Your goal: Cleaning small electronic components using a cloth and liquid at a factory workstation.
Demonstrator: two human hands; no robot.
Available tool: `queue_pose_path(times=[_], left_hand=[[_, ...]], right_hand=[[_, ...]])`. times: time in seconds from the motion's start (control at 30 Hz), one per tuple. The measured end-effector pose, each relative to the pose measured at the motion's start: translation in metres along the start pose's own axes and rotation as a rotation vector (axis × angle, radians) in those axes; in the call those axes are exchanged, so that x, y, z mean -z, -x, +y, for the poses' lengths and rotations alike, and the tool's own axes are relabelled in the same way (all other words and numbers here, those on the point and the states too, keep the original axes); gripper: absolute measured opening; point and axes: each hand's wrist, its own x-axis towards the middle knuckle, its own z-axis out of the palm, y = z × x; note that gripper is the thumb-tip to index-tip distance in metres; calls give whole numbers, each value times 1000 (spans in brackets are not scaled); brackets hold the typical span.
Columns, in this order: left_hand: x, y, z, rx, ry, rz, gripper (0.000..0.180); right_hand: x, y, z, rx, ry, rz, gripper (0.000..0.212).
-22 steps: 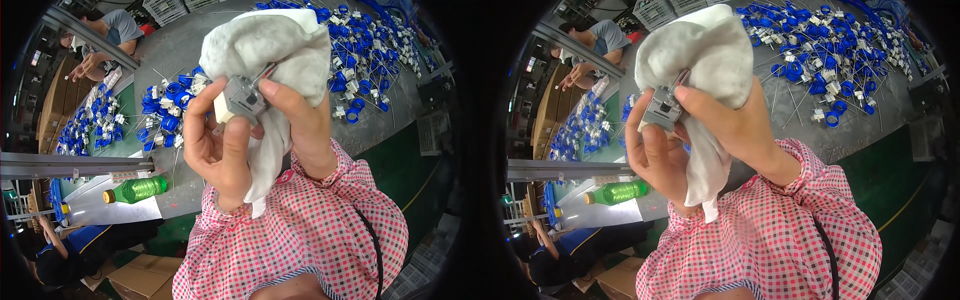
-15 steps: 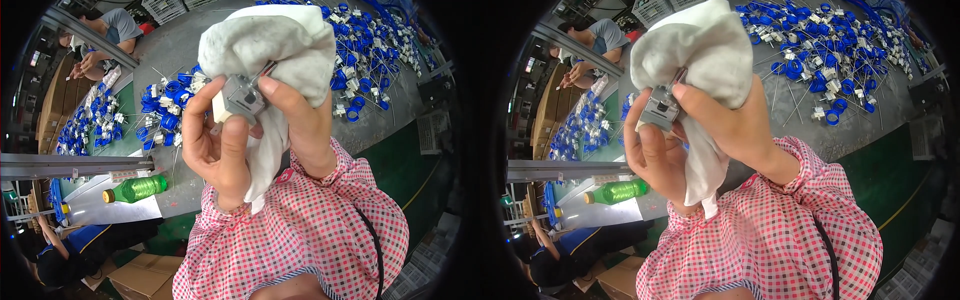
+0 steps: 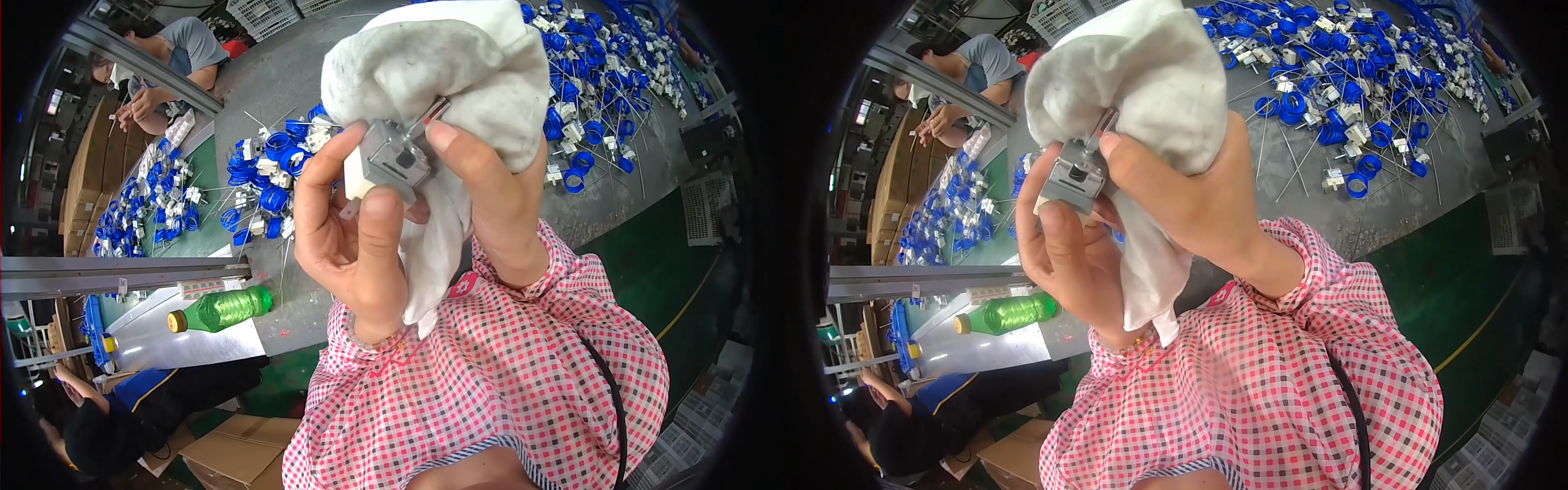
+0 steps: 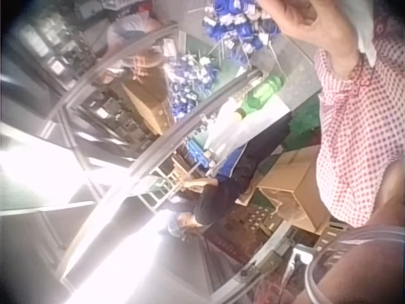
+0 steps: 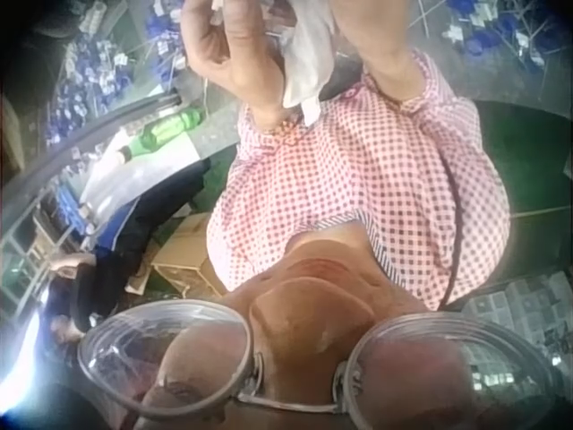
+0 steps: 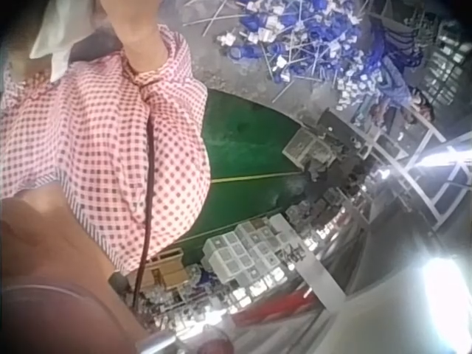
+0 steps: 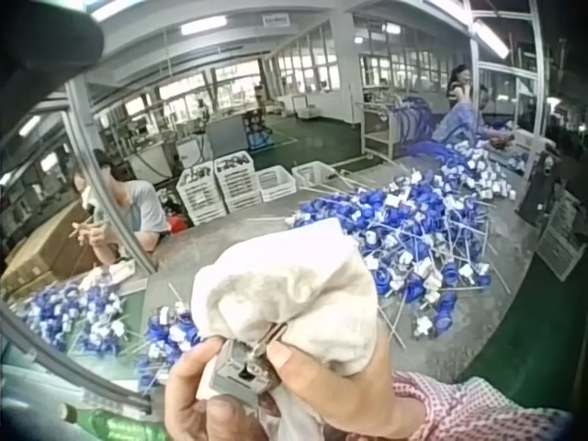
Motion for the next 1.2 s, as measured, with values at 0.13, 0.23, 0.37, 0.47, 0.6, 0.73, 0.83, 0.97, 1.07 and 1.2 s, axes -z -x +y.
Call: queue_pose_path(times=[0.13, 0.23, 0.37, 0.47, 0.6, 0.73, 0.83, 0.97, 1.07, 1.2], left_hand=[[-1, 0, -1, 4, -10, 5, 38], [-1, 0, -1, 1, -23, 3, 37], [-1, 1, -1, 10, -47, 19, 36], [0, 1, -1, 10, -54, 7, 37], [0, 2, -1, 9, -63, 21, 37], [-1, 3, -1, 3, -62, 20, 38], [0, 4, -2, 8, -58, 18, 38], [-2, 4, -1, 9, -47, 13, 38], [1, 4, -3, 13, -67, 24, 37], [2, 4, -2, 20, -71, 34, 37]], right_hand=[[1, -1, 2, 21, 24, 1, 16], [1, -3, 3, -6, -5, 16, 16], [5, -2, 0, 46, 29, -53, 16], [6, -2, 0, 73, 68, -57, 15], [5, -1, -2, 16, 24, -72, 14], [6, 1, -1, -26, -9, -60, 13], [3, 0, -7, -77, -48, -45, 13], [-1, -1, -9, -77, 30, 0, 13], [-3, 1, -6, -91, -9, 42, 13], [-4, 2, -3, -79, -57, 59, 12]])
